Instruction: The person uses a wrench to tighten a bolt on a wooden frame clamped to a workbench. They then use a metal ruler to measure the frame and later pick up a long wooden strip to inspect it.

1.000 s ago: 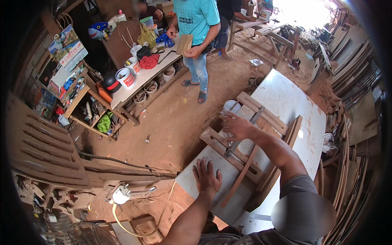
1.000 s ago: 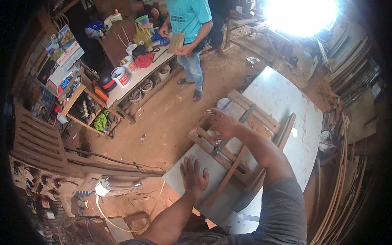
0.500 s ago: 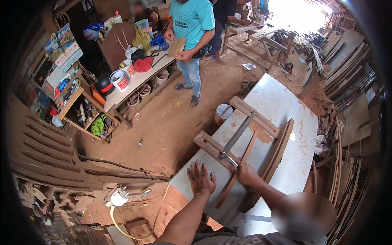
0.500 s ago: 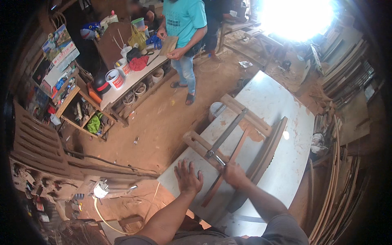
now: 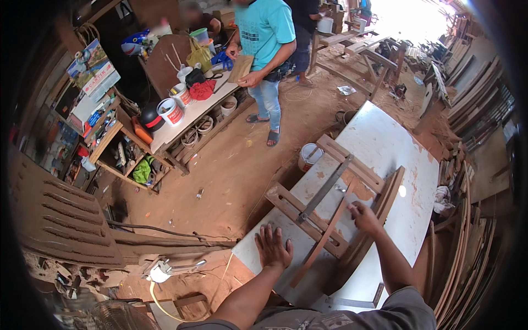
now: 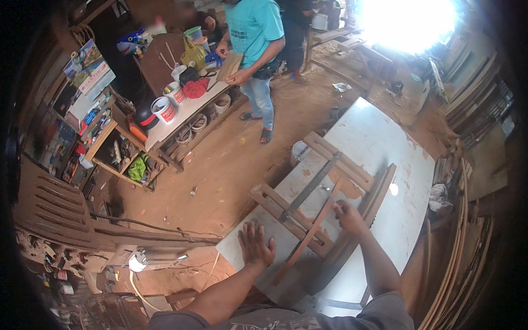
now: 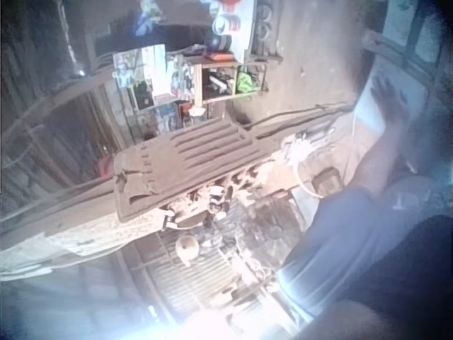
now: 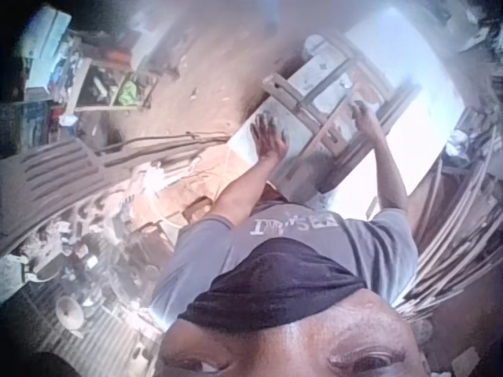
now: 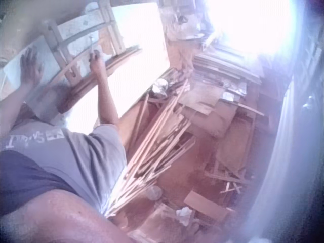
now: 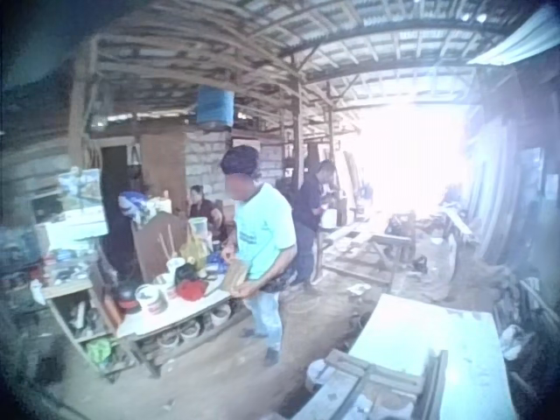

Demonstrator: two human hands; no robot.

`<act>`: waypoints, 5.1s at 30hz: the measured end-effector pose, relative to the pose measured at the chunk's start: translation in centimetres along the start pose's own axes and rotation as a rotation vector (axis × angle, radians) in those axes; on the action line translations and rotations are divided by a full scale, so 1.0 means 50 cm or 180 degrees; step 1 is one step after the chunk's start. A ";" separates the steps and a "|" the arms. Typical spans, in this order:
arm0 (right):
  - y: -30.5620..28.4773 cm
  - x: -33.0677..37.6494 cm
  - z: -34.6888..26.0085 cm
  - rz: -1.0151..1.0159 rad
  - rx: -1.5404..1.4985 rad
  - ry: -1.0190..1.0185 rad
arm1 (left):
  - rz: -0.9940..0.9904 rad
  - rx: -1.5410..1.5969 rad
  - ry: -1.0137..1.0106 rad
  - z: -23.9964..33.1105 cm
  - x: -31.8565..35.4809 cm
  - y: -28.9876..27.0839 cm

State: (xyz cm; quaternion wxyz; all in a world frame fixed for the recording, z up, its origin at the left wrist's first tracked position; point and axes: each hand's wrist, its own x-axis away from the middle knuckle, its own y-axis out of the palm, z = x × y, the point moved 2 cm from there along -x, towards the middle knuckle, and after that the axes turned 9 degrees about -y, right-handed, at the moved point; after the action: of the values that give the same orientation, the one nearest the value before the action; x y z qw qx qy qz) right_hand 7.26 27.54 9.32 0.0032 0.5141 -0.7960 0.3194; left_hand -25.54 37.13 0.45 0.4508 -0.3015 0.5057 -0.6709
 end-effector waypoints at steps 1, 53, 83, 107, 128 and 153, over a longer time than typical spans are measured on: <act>-0.027 -0.015 0.021 0.0098 -0.0047 0.0083 | 0.0008 -0.0031 0.0006 0.001 0.003 0.001; -0.082 -0.482 -0.006 0.0299 0.2450 -0.1393 | -0.0371 -0.0142 0.0182 0.028 -0.015 -0.014; -0.270 -0.631 0.048 0.1189 0.3624 -0.2202 | -0.0321 -0.0020 0.0121 -0.004 -0.007 0.024; -0.340 -0.490 0.063 0.1703 0.2921 -0.0174 | -0.0062 -0.0178 0.0171 0.015 -0.005 0.002; 0.013 0.358 0.144 0.2654 0.0693 -0.0685 | 0.0279 0.0246 0.0113 0.002 0.017 0.015; 0.156 0.895 0.370 0.1367 0.0780 0.1079 | -0.0895 0.0981 0.0820 0.002 0.114 0.009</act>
State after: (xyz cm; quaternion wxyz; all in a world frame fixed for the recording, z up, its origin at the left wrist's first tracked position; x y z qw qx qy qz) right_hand -14.26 -16.40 5.59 0.0063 0.2699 -0.8302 0.4877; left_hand -27.66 31.87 -0.26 0.3254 -0.2085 0.4038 -0.8292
